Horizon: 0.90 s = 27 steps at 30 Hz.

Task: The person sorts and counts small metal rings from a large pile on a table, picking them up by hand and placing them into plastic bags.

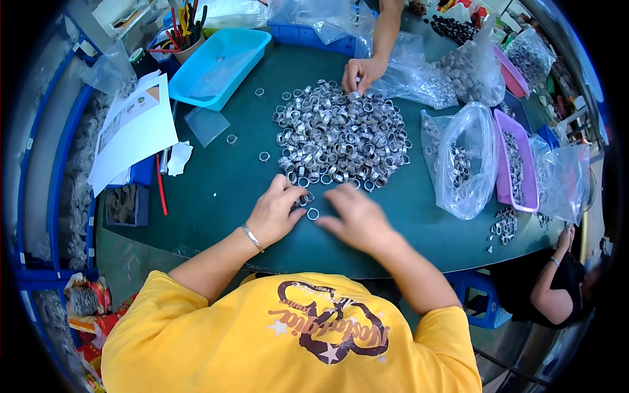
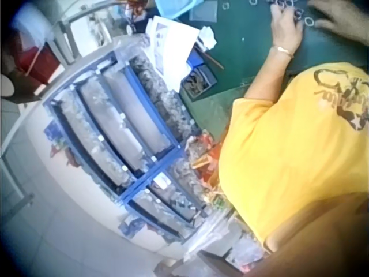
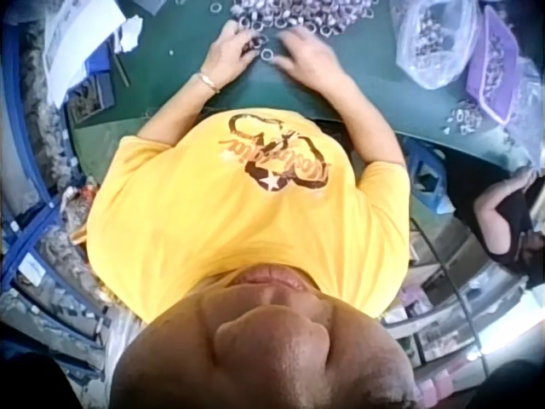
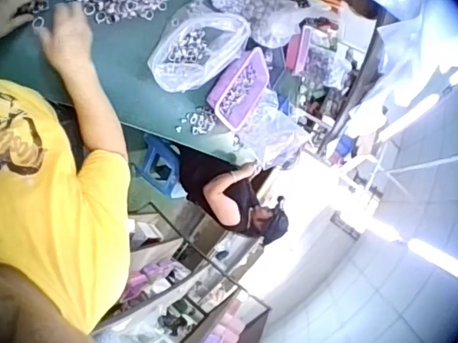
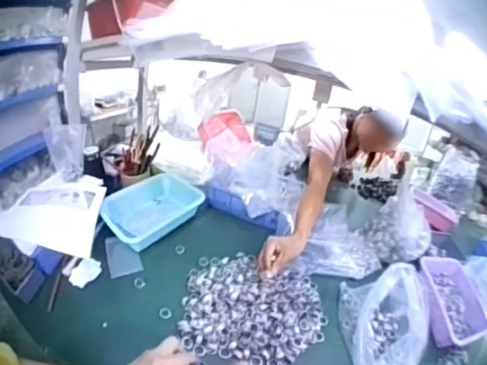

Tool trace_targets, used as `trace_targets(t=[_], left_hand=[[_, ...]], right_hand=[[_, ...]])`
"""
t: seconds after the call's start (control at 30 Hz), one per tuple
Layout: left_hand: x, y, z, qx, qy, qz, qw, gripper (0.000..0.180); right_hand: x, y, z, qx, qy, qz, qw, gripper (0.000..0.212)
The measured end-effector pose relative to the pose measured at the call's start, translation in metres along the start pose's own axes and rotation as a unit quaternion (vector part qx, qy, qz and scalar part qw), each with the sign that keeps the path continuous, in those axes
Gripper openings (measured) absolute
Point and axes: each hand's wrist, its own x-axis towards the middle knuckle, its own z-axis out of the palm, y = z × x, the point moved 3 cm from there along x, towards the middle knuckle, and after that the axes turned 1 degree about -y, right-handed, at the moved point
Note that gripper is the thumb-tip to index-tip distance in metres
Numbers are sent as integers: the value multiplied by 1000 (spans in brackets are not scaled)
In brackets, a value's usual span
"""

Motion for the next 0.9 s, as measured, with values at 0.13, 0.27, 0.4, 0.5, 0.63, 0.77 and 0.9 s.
trace_targets(t=[0.13, 0.27, 0.4, 0.5, 0.63, 0.77, 0.9], left_hand=[[-4, 0, 2, -8, -6, 12, 1000, 31], [-10, 15, 0, -37, -13, 42, 998, 30], [-8, 20, 13, -22, -8, 113, 993, 30], [-3, 19, 18, -53, 17, 107, 993, 28], [1, 21, 11, -71, 19, 84, 994, 22], [-2, 15, 14, -58, 8, 103, 993, 17], [0, 20, 15, -64, 8, 89, 994, 15]], right_hand=[[5, -9, 39, 5, -5, -11, 1000, 30], [-5, 0, 35, -26, -4, -36, 999, 19], [-17, 6, 15, -47, -9, -12, 999, 15], [-29, 12, -4, -24, 12, 24, 999, 21], [-47, 27, -21, 27, 53, 114, 992, 28], [-42, 11, -16, 28, 74, 25, 997, 32], [-24, -1, 12, 20, 43, 45, 998, 29]])
